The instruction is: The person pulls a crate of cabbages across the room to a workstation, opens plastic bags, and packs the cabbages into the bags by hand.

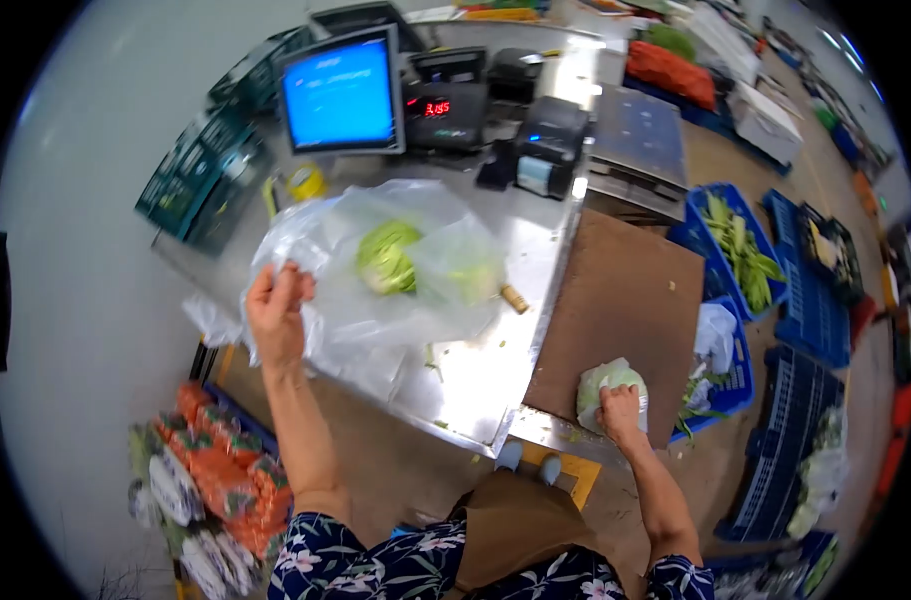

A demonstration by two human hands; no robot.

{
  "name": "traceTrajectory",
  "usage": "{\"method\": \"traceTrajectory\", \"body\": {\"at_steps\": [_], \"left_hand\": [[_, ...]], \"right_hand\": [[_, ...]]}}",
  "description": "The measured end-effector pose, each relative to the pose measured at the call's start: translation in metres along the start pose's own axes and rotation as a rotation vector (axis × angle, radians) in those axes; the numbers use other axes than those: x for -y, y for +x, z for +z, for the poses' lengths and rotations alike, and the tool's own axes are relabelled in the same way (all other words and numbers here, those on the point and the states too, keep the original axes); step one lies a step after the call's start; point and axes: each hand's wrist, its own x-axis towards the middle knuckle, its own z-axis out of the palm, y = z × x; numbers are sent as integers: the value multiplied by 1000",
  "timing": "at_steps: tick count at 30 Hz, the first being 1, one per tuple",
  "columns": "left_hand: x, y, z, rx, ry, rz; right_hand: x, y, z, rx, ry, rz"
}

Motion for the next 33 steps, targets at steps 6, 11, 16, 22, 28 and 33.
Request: {"method": "traceTrajectory", "body": {"at_steps": [6,11,16,22,28,33], "left_hand": [[-43,35,47,217,-241,21],[-81,47,120,317,-306,83],[-89,52,168,529,-512,-111],[-128,-37,231,669,-607,27],[-174,-162,325,839,-844,-375],[-150,-229,418,922,-746,-322]], "right_hand": [[-26,-76,-13,-62,391,354],[-32,-191,-42,-193,861,936],[2,-314,-38,-487,1089,1438],[2,-443,36,-639,800,1801],[-43,-550,56,-809,994,2138],[-91,-611,90,-971,1157,2188]]}}
